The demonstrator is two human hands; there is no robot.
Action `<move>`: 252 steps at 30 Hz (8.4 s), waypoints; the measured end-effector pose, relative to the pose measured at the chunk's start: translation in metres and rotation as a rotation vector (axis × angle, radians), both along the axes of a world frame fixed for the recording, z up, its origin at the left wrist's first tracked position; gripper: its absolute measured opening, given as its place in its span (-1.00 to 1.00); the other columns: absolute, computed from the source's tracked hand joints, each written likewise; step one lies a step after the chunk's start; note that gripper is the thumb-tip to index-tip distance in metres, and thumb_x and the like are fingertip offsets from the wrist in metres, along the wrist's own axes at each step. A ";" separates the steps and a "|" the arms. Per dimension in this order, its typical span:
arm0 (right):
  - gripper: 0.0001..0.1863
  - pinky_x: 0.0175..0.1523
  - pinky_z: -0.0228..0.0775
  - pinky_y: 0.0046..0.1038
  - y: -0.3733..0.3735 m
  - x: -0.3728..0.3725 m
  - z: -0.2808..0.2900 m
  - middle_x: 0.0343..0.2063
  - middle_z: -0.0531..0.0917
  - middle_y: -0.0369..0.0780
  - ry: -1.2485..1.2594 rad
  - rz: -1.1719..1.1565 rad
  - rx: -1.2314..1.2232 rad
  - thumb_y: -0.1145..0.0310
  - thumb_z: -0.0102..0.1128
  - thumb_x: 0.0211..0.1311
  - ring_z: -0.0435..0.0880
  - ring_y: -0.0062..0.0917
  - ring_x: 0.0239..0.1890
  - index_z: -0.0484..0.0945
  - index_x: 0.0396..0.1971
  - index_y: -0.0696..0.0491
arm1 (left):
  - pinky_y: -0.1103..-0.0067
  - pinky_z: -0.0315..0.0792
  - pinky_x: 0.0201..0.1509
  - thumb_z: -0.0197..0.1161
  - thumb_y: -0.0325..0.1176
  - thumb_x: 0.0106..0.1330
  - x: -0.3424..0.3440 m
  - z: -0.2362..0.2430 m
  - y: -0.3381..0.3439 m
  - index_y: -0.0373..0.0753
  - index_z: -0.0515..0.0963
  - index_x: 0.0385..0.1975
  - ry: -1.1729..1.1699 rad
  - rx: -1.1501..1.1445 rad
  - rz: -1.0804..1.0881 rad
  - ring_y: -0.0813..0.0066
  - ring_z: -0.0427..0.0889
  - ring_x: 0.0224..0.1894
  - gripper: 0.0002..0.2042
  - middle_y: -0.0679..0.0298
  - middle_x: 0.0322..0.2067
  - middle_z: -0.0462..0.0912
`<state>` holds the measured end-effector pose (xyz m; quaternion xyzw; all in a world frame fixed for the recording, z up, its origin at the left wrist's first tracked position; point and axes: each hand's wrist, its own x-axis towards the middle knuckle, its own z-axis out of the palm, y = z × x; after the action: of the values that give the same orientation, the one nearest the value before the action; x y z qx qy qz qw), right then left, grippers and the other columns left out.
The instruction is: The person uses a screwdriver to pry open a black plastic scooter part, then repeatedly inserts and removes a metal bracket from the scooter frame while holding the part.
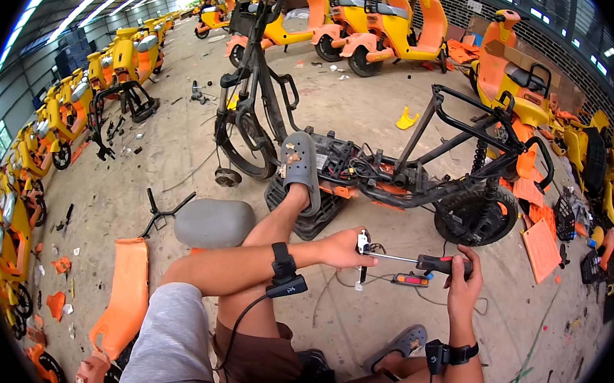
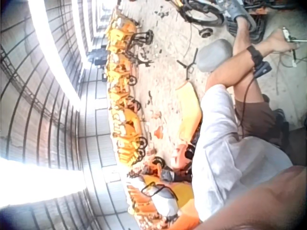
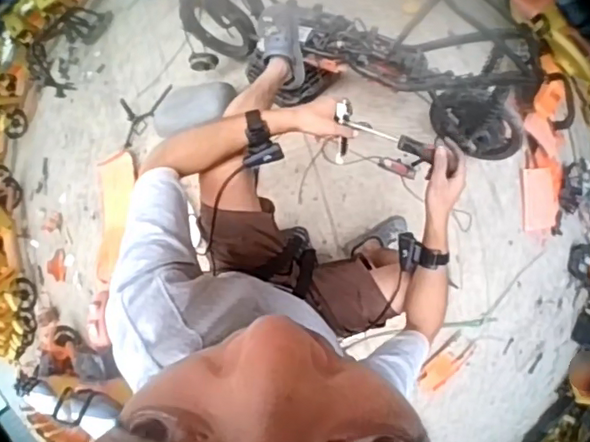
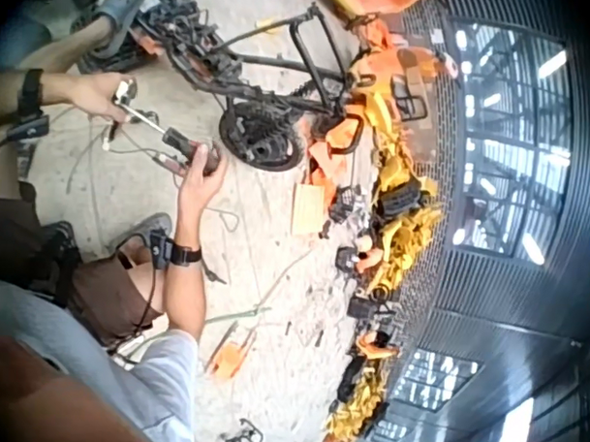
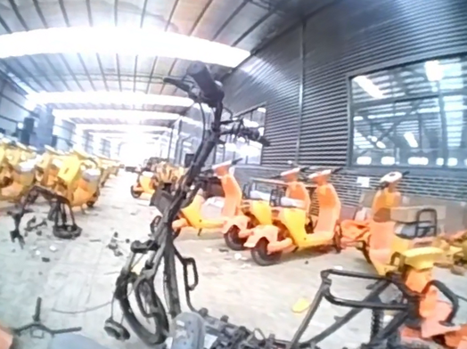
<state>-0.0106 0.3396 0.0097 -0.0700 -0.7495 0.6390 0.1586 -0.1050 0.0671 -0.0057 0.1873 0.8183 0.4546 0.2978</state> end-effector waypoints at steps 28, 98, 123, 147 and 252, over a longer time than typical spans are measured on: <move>-0.67 -0.54 0.26 -0.67 0.004 -0.002 -0.006 -0.57 0.44 -0.36 0.005 0.055 -0.085 0.26 -0.09 0.43 0.38 -0.75 -0.63 0.39 0.06 0.12 | 0.59 0.38 -0.72 0.43 -0.05 0.12 -0.002 0.003 0.000 -0.33 0.33 -0.25 -0.004 0.074 0.047 0.55 0.49 -0.70 -0.48 0.29 -0.64 0.47; -0.68 -0.48 0.24 -0.67 -0.005 -0.007 -0.005 -0.60 0.53 -0.36 -0.071 0.012 -0.144 0.19 0.24 0.28 0.46 -0.76 -0.57 0.52 -0.21 0.16 | 0.64 0.34 -0.71 0.44 -0.27 0.14 -0.004 0.013 -0.005 -0.24 0.35 -0.04 0.042 0.167 0.223 0.66 0.43 -0.71 -0.52 0.37 -0.62 0.49; -0.64 -0.60 0.04 -0.61 -0.004 -0.002 0.012 -0.75 0.30 -0.41 -0.185 -0.150 -0.575 0.02 0.09 0.33 0.20 -0.73 -0.75 0.44 -0.48 0.01 | 0.67 0.45 -0.57 0.39 -0.44 0.18 0.004 0.023 -0.002 -0.26 0.31 0.11 0.053 0.557 0.260 0.67 0.52 -0.58 -0.48 0.30 -0.41 0.57; -0.67 -0.60 0.09 -0.61 -0.022 0.004 0.012 -0.74 0.33 -0.37 -0.105 0.097 -0.487 0.11 0.01 0.40 0.24 -0.71 -0.74 0.43 -0.13 0.10 | 0.61 0.56 -0.43 0.24 -0.36 0.32 0.002 0.020 0.006 -0.06 0.06 0.35 0.085 0.356 0.154 0.61 0.55 -0.41 -0.35 0.34 -0.35 0.54; -0.76 -0.66 0.11 -0.67 -0.009 -0.004 -0.007 -0.72 0.43 -0.37 -0.076 -0.088 -0.170 0.26 0.17 0.31 0.33 -0.78 -0.74 0.51 -0.23 0.15 | 0.59 0.54 -0.49 0.38 -0.44 0.11 0.000 0.003 0.001 -0.39 0.24 0.18 -0.057 0.085 0.031 0.50 0.63 -0.51 -0.37 0.14 -0.42 0.63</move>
<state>-0.0145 0.3302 0.0028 -0.1401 -0.6941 0.6897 0.1515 -0.1050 0.0686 -0.0024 0.1740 0.7922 0.4987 0.3058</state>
